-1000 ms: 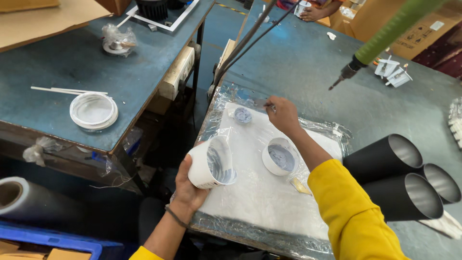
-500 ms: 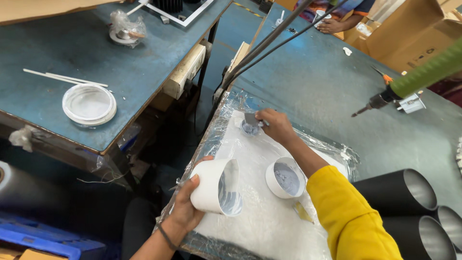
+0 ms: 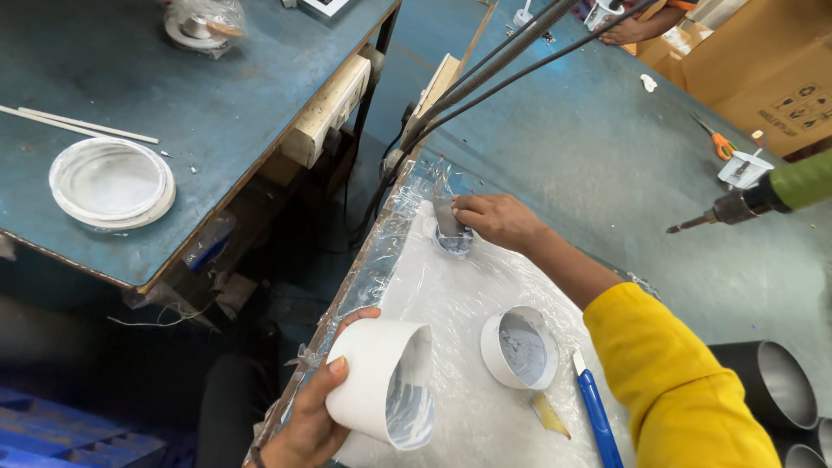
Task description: The person uses a metal spatula to scoop a gray paste from a small container and applies it to the interior surface of a white cylindrical object. They rotate the cylinder and repeatedly spread the paste along the inner walls, occasionally scraping excess material back into the container.
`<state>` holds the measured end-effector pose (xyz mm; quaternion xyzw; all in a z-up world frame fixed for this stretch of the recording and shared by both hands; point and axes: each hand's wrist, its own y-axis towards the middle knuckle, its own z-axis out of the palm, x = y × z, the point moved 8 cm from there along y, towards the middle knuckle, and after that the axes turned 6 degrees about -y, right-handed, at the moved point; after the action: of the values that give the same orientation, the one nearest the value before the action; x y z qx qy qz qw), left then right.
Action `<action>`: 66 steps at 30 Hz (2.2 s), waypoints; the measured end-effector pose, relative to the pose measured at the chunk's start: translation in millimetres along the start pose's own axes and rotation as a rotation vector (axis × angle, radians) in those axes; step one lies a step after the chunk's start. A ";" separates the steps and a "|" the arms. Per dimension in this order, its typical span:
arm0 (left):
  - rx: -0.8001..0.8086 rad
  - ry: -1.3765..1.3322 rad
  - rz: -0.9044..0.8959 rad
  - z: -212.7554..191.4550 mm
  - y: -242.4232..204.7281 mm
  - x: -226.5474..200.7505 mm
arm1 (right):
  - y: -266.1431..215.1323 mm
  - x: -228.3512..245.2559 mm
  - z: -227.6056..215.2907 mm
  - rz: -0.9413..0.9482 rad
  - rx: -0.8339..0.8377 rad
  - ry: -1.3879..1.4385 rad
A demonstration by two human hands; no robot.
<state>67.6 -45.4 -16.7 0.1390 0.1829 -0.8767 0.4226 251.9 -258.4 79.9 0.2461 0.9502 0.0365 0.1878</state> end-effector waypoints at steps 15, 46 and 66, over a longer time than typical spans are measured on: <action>-0.158 -0.002 -0.065 -11.4 5.4 5.0 | -4.2 -2.6 10.0 -0.116 -0.019 -0.098; 0.080 -0.074 0.064 -3.1 -0.6 -0.4 | -16.5 -38.8 -37.3 0.424 -0.113 -0.094; 0.366 -0.036 0.071 58.6 -57.8 37.3 | -160.4 168.5 -158.3 1.126 -0.422 1.331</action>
<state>-6.0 -63.6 32.6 0.2043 0.0078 -0.8822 0.4242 -16.4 -314.1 143.5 0.5639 0.5746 0.4322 -0.4064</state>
